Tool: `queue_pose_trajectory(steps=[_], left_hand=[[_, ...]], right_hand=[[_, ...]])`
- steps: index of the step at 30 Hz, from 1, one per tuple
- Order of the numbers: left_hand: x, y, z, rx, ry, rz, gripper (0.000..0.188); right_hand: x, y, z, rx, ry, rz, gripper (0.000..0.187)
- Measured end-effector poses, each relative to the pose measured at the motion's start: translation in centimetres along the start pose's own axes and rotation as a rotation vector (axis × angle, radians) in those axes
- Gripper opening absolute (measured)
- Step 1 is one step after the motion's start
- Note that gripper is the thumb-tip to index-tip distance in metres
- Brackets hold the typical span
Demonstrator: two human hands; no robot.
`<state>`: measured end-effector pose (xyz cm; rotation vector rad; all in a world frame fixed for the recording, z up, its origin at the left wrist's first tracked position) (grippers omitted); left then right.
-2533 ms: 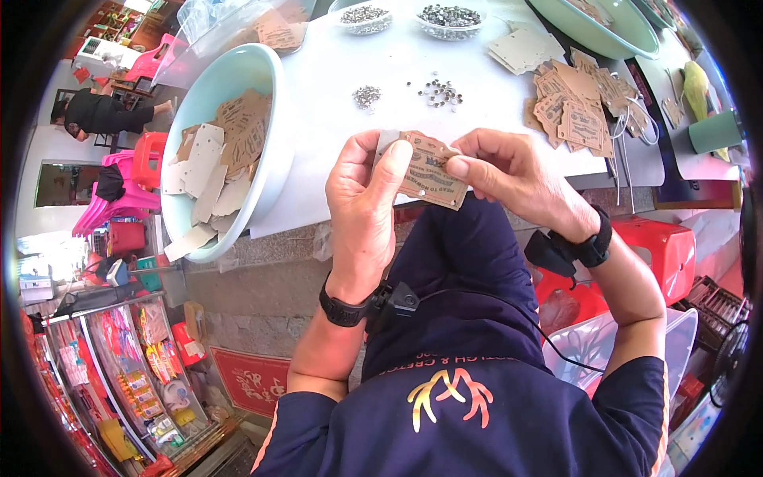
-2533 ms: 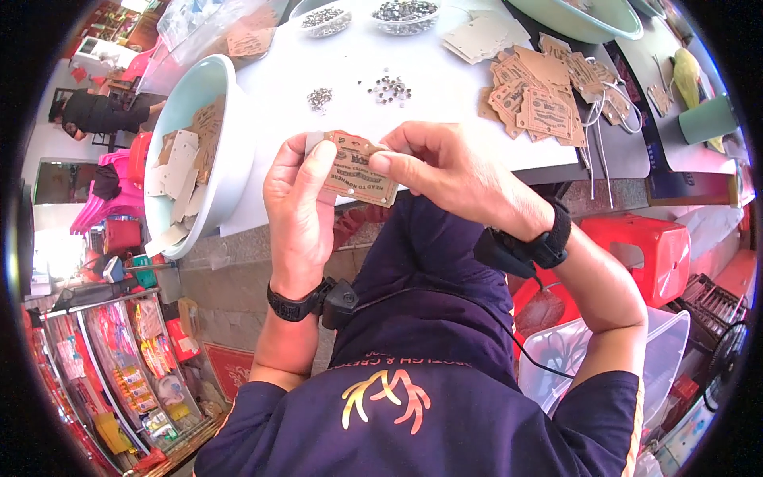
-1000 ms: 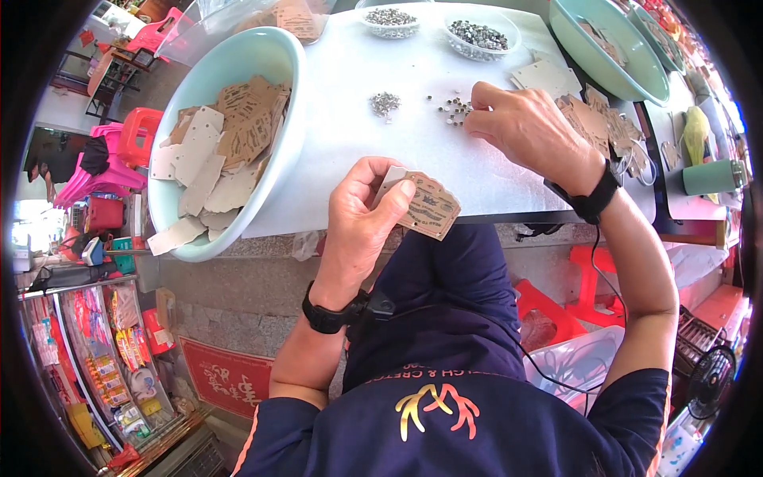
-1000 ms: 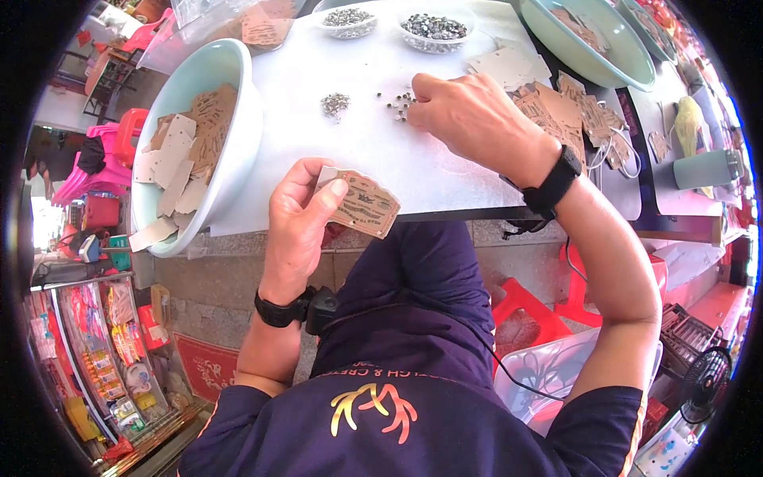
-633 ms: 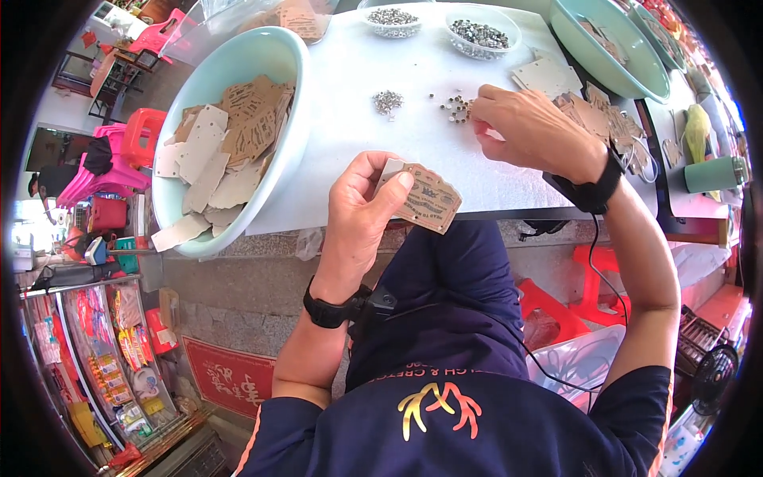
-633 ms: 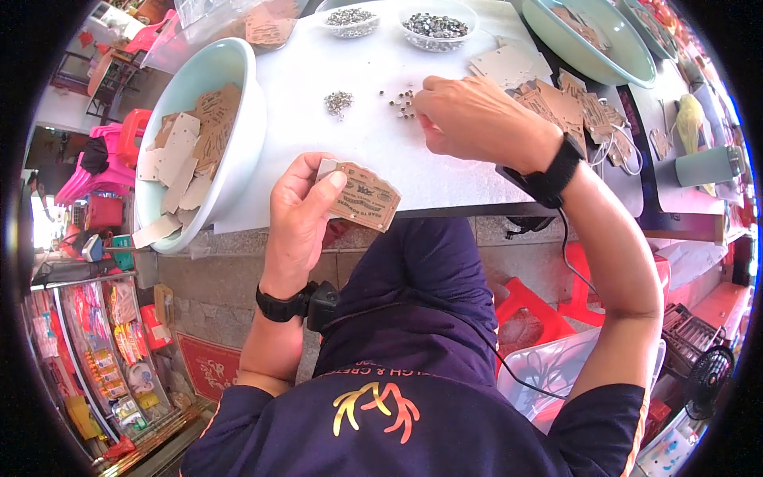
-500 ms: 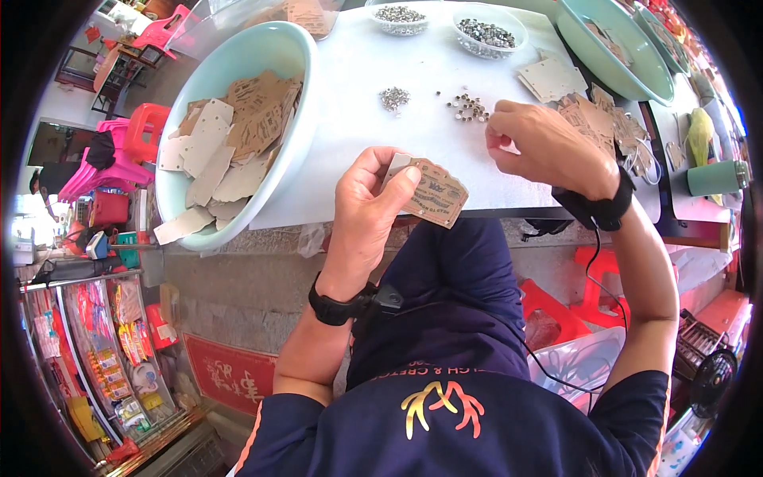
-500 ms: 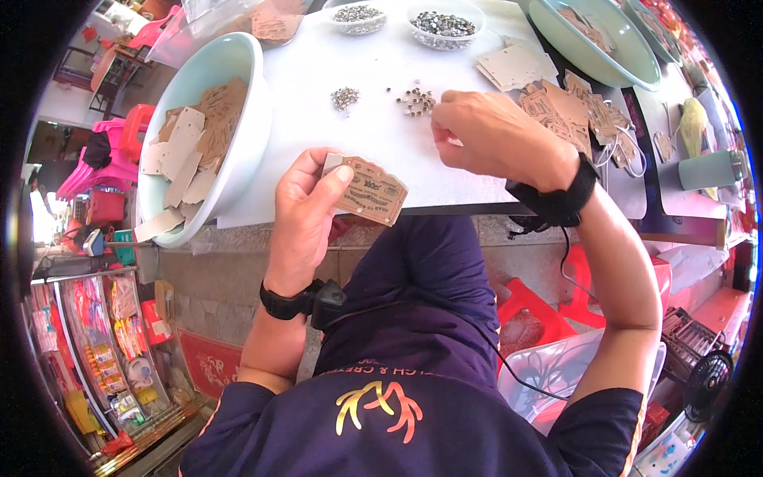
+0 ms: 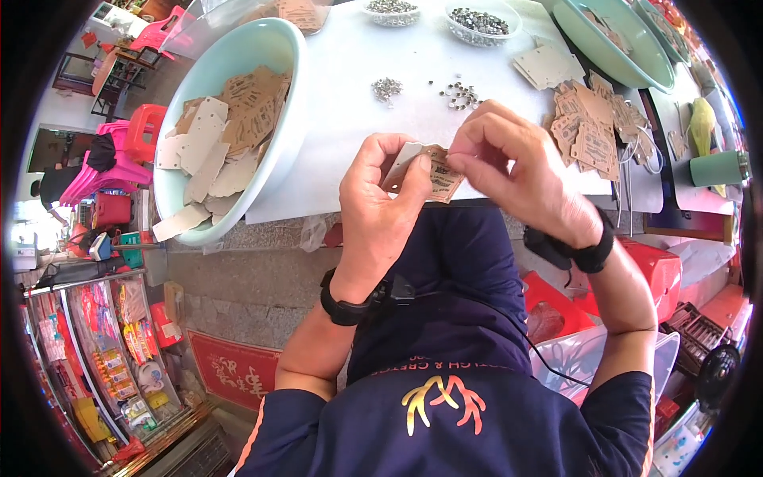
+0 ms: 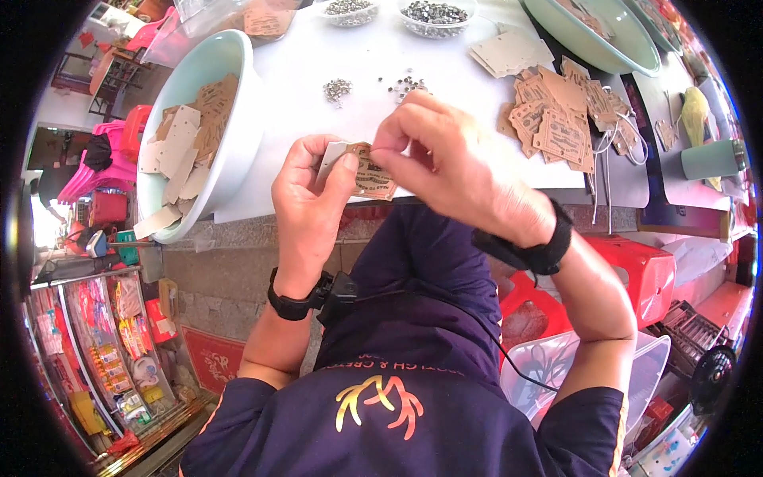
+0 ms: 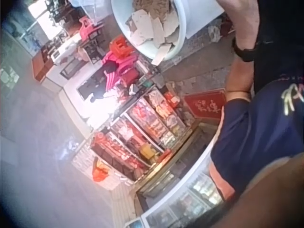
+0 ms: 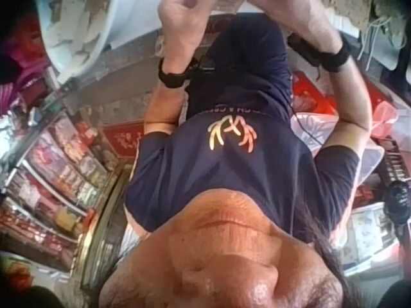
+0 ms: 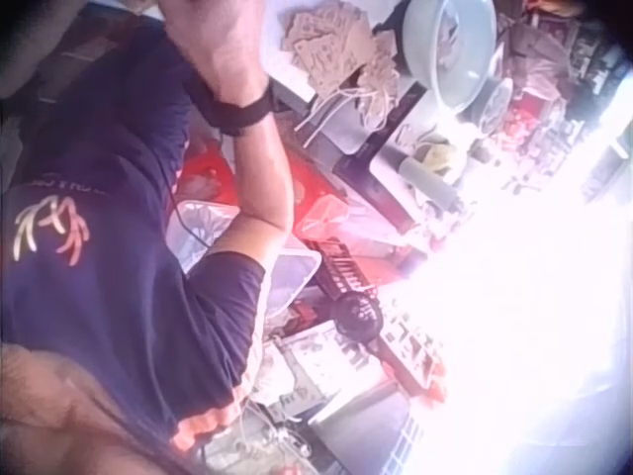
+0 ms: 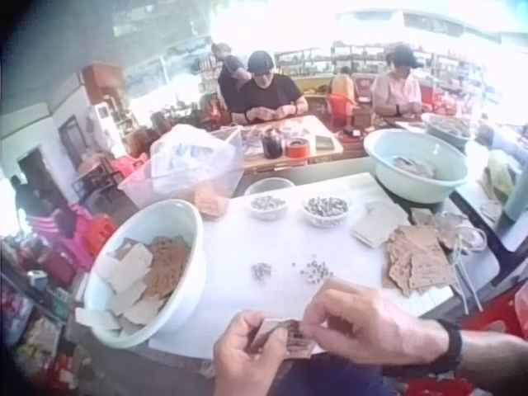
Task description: Placing eyelets into pre-punched holes in shoe component labels.
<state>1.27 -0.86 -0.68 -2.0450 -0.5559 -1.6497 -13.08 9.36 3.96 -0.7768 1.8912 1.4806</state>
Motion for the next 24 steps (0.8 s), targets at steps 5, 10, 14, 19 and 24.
queue_pose_trajectory(steps=[5,10,14,19,24], left_hand=[[0.4,-0.8,-0.2,-0.023,-0.041,-0.031,0.013],[0.5,-1.1,-0.1,-0.015,-0.055,-0.028,0.012],[0.7,-1.2,-0.1,-0.049,-0.075,-0.066,0.013],[0.8,-1.0,0.1,-0.112,-0.101,-0.097,0.015],[0.9,-1.2,0.1,-0.104,-0.138,-0.147,0.015]], right_hand=[[0.4,-1.9,0.5,0.165,0.056,-0.091,0.009],[0.6,-2.2,0.7,0.224,0.027,-0.159,0.010],[0.8,-2.0,0.9,0.227,0.030,-0.141,0.010],[1.0,-1.9,1.0,0.221,0.026,-0.190,0.011],[0.6,-1.7,1.0,0.236,0.014,-0.161,0.011]])
Point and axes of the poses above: each hand's wrist, its own z-axis away from the middle knuckle, its own y-axis out of the back of the hand, x = y × z, the point moved 2 cm from there along -z, towards the middle knuckle, and after that the axes turned 12 degrees about -x, right-handed, at the moved point
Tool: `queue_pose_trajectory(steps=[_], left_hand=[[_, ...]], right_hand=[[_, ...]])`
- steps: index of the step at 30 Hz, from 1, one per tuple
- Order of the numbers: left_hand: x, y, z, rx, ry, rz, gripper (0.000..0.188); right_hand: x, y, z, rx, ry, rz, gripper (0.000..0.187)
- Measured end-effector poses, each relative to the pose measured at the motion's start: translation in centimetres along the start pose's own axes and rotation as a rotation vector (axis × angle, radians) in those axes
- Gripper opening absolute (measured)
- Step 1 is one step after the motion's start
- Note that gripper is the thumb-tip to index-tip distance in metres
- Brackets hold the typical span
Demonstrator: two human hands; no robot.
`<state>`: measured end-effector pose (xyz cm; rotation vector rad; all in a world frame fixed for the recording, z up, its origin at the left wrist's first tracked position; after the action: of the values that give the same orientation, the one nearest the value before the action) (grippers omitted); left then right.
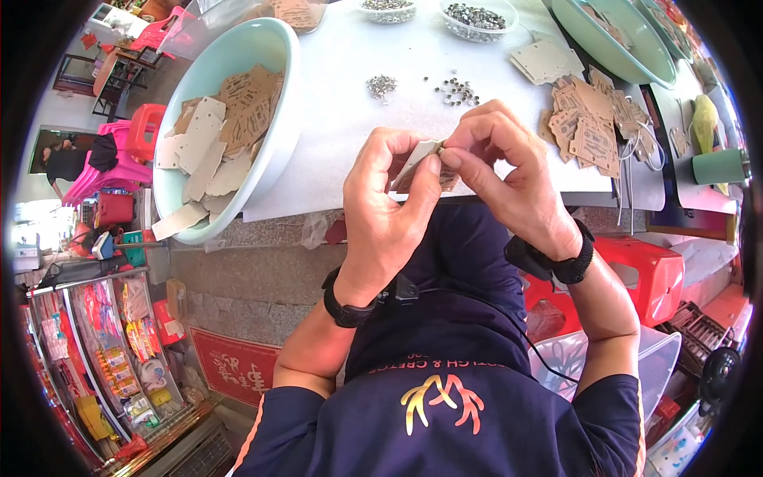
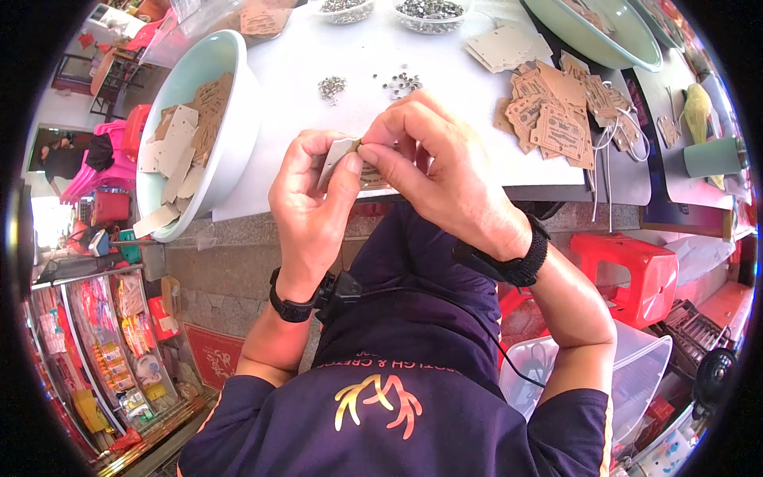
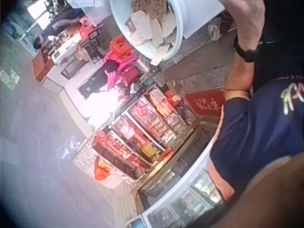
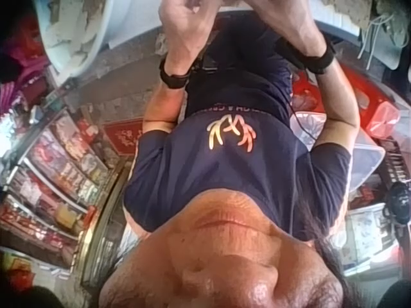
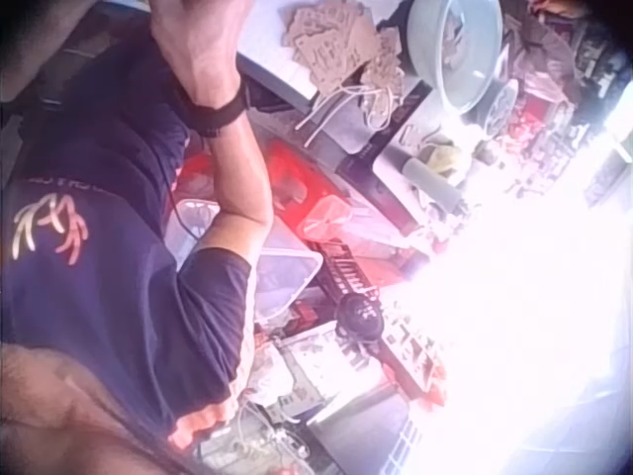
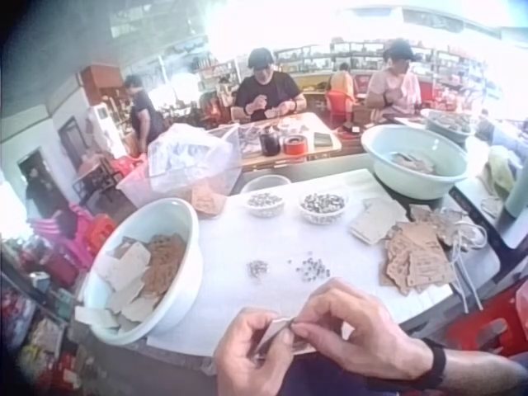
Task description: Placing eyelets into pre-punched holes in shoe component labels.
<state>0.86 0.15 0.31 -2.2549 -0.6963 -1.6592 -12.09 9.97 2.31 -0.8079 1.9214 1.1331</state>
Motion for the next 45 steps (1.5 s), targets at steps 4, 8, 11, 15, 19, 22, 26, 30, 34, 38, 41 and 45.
queue_pose_trajectory(steps=[4,8,11,15,19,22,26,30,34,38,41,45], left_hand=[[0.8,-0.1,0.0,-0.019,-0.002,-0.017,0.015],[0.8,0.1,-0.2,0.005,-0.082,-0.146,0.013],[0.6,0.0,-0.1,0.022,-0.102,-0.112,0.014],[0.9,-0.2,-0.1,0.019,-0.072,0.004,0.019],[0.8,-0.1,0.0,0.006,-0.069,0.017,0.018],[1.1,-0.2,0.0,-0.003,-0.048,0.017,0.018],[1.0,-0.4,0.0,-0.024,0.003,0.018,0.016],[0.5,-0.3,0.1,-0.024,0.012,0.018,0.016],[0.3,0.1,-0.1,-0.033,0.063,0.232,0.020],[0.3,1.1,-0.5,0.055,0.082,0.334,0.017],[0.0,1.9,-0.7,0.104,0.107,0.400,0.017],[0.3,1.7,-1.0,0.095,0.095,0.437,0.021]], right_hand=[[-0.7,0.2,-0.8,0.090,0.180,0.205,0.016],[0.1,0.8,-0.6,-0.063,0.235,0.234,0.022],[-0.1,1.0,-0.7,-0.064,0.243,0.182,0.020],[-0.1,1.2,-0.8,-0.066,0.261,0.178,0.020],[-0.1,1.1,-0.9,-0.086,0.205,0.104,0.016],[-0.1,1.2,-0.9,-0.118,0.148,0.072,0.016],[0.3,1.2,-0.7,-0.114,0.093,-0.007,0.016],[0.6,1.0,-0.6,-0.142,-0.006,-0.047,0.016],[1.2,0.8,-0.3,-0.142,-0.050,-0.230,0.021],[1.3,1.8,0.4,-0.154,-0.264,-0.262,0.032],[0.9,2.3,1.0,-0.295,-0.449,-0.275,0.032],[0.8,1.8,1.4,-0.255,-0.431,-0.404,0.032]])
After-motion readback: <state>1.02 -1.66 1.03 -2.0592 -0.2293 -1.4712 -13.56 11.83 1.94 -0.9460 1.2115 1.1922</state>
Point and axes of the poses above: each hand's wrist, its own z-axis away from the middle knuckle, its own y-axis out of the back of the hand, x = y × z, the point moved 2 cm from there along -z, towards the middle knuckle, and after that the axes turned 12 degrees about -x, right-handed, at the moved point
